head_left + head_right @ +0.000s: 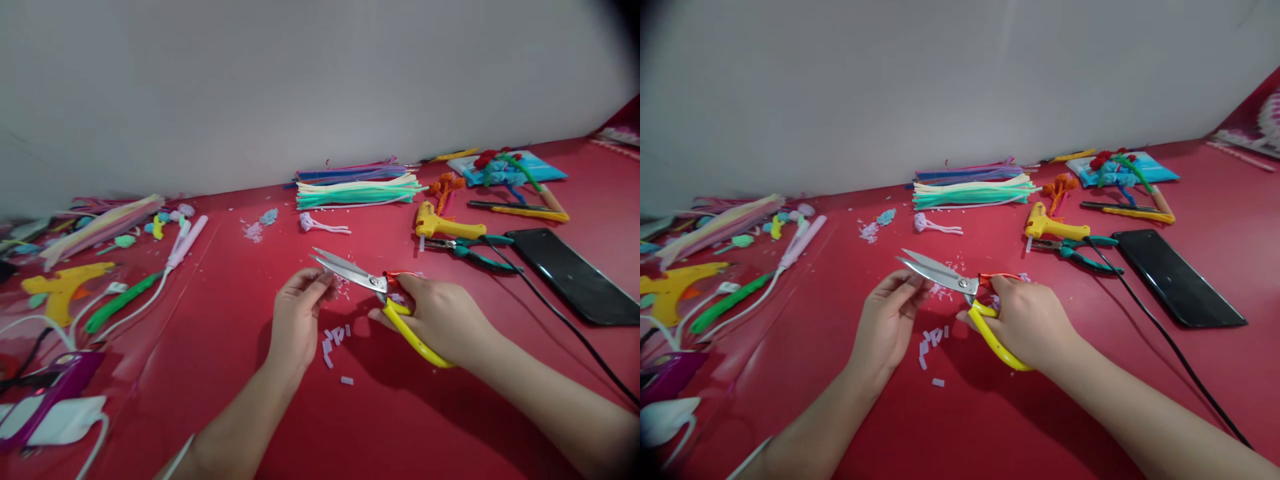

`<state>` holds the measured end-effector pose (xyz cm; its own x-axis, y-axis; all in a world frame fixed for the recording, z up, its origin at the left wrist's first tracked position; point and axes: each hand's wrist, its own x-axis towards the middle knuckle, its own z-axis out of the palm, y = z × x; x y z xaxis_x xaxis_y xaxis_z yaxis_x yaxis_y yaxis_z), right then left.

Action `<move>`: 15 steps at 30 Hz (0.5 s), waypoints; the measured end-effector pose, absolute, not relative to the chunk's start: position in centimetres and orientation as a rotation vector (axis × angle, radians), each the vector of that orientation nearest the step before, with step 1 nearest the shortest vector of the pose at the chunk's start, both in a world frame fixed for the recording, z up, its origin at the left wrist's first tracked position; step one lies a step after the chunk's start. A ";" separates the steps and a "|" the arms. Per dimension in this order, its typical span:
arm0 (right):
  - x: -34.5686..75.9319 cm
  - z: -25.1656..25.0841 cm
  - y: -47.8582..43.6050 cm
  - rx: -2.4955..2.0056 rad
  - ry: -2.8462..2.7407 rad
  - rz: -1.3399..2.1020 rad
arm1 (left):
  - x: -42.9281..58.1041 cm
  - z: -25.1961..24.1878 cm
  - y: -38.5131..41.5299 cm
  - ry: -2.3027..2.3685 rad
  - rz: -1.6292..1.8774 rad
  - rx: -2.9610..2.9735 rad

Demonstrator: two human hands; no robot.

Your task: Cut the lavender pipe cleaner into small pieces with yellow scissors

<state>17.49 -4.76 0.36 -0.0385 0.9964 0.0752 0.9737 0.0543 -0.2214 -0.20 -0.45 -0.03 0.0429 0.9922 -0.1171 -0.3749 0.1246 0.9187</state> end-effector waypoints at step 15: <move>17.2 -0.3 -5.1 -1.962 -2.259 0.091 | -0.7 -0.2 -0.3 0.887 1.325 0.818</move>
